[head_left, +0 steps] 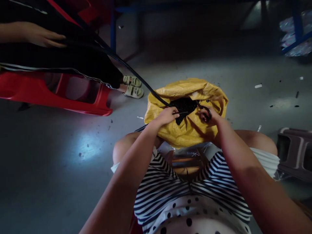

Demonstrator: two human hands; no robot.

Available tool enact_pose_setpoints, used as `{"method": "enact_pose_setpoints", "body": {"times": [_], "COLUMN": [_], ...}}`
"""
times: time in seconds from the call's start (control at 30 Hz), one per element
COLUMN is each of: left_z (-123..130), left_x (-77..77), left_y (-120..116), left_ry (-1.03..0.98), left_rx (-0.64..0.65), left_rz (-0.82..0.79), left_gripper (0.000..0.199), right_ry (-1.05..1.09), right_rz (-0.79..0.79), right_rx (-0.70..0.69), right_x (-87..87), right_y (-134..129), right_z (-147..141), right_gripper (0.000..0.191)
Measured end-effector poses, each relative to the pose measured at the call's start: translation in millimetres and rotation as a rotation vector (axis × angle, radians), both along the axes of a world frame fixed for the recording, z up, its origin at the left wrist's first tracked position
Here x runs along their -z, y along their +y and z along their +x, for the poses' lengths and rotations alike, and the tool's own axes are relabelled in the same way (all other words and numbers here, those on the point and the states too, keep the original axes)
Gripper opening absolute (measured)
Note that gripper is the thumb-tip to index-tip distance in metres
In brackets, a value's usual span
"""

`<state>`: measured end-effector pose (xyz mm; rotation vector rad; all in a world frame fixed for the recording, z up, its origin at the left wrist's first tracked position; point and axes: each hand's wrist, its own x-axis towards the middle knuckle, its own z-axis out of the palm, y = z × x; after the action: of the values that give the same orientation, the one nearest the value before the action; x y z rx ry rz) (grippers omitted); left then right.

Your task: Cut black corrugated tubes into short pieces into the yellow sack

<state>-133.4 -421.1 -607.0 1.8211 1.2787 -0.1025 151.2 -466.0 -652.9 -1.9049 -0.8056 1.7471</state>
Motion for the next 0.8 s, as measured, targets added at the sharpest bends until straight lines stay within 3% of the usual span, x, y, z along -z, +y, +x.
{"method": "enact_pose_setpoints", "body": {"times": [0.17,0.27,0.47,0.6,0.7,0.8], "left_z": [1.2,2.7,3.0,3.6,5.0,6.6], "left_x": [0.0,-1.7,-2.0,-2.1,-4.2,-7.3], "left_y": [0.0,-0.6,-2.8,-2.9,-1.1,1.2], "left_ry": [-0.014,-0.010,0.021,0.031,0.005,-0.021], "left_rx": [0.004,0.003,0.009,0.016,0.000,-0.014], "left_rz": [-0.015,-0.018,-0.030,-0.024,-0.013,-0.012], "left_gripper": [0.020,0.019,0.021,0.021,0.019,0.018], "right_ry": [-0.736,-0.916,-0.921,-0.749,-0.488,-0.534], "right_rz": [0.018,-0.079,-0.154,-0.039,0.088,0.155], "right_rx": [-0.269,-0.351,-0.456,-0.529,-0.623,-0.690], "right_x": [-16.3,-21.4,-17.5,-18.0,-28.5,-46.9], "right_y": [7.9,14.8,27.9,30.3,27.1,23.1], "right_z": [18.2,24.6,21.1,13.3,1.6,-7.6], "right_gripper": [0.037,0.040,0.040,0.034,0.032,0.033]}}
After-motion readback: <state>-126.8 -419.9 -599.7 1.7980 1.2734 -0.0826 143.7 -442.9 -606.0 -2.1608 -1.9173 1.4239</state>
